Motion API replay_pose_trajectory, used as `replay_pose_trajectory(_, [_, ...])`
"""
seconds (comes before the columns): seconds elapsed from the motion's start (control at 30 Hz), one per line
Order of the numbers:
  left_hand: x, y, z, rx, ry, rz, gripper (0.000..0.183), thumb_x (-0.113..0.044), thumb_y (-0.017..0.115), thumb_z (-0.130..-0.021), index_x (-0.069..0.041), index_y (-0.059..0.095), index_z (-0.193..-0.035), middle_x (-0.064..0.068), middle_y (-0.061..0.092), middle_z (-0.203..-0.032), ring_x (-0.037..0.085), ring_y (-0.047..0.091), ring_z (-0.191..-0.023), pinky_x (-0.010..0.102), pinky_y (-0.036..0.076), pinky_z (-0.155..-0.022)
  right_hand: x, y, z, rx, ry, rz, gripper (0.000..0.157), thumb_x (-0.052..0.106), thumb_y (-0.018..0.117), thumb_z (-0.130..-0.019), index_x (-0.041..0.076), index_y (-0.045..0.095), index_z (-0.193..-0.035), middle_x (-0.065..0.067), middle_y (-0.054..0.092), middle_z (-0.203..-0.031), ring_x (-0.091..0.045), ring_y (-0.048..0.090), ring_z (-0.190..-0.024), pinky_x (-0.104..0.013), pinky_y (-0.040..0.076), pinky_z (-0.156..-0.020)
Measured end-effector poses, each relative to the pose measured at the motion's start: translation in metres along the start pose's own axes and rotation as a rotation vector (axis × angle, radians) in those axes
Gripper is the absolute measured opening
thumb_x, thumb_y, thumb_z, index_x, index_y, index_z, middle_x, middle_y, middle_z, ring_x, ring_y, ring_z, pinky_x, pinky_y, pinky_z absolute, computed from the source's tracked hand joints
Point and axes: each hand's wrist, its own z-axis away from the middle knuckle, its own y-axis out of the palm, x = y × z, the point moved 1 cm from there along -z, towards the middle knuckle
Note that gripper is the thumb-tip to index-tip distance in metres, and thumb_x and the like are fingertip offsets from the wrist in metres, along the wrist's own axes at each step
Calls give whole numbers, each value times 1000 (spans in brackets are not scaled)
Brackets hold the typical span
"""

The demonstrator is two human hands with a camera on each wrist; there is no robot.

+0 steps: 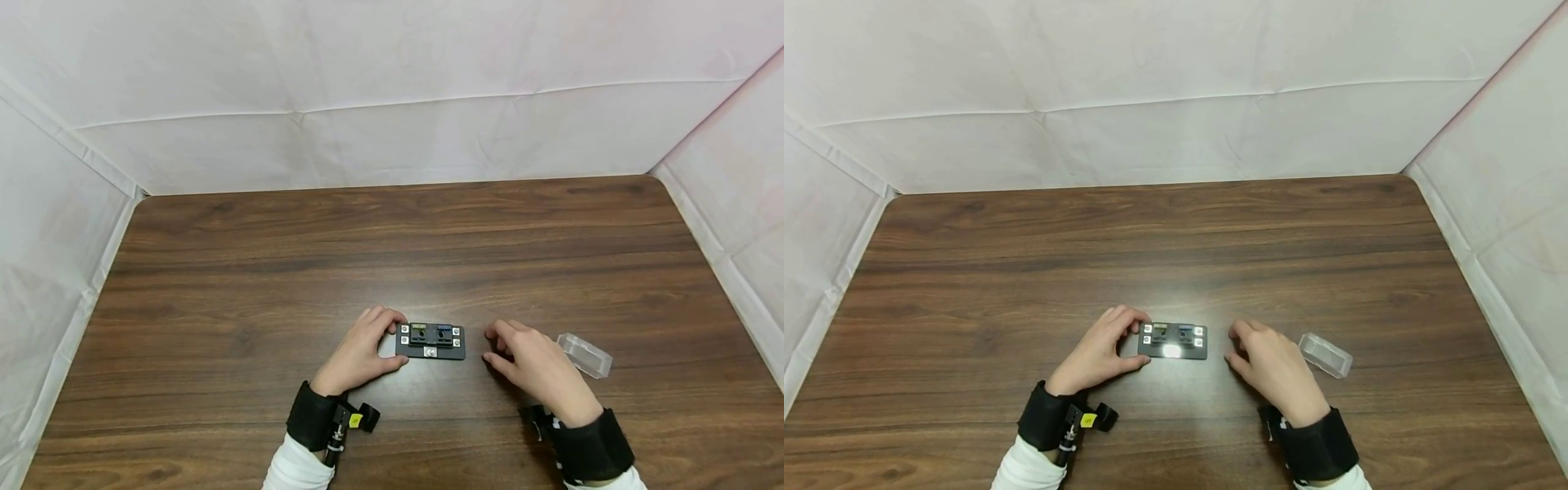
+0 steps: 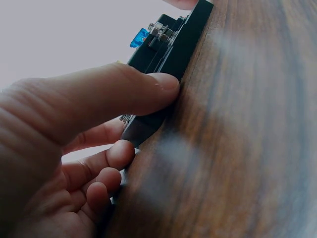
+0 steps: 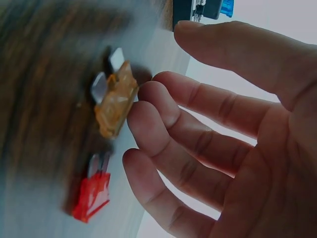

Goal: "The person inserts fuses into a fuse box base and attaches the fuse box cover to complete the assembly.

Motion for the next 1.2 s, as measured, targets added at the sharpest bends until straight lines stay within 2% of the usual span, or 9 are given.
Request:
replay_pose_trajectory(0.4, [-1, 0, 0, 4, 9, -1, 46, -18, 77, -69, -9, 55, -108, 3, 49, -88, 16, 40, -83, 35, 39, -73, -3, -7, 11, 48, 8, 2, 31, 13, 77, -69, 10, 61, -96, 0, 59, -83, -13, 56, -73, -32, 45, -59])
replay_pose_trajectory(0.73, [-2, 0, -1, 8, 3, 1, 46, -19, 76, -69, -10, 55, -108, 3, 49, -88, 16, 40, -84, 35, 39, -73, -5, -10, 18, 67, 31, -8, 28, 10, 76, -69, 10, 61, -93, 0, 59, -84, -14, 56, -75, -33, 47, -61])
replay_pose_trajectory(1.2, [-2, 0, 0, 6, -2, -2, 45, -18, 77, -68, -10, 55, -107, 3, 50, -88, 16, 40, -84, 35, 39, -73, -9, -9, 27, 33, 42, 3, 25, 8, 75, -69, 10, 60, -90, 2, 57, -80, -13, 55, -73, -31, 45, -58])
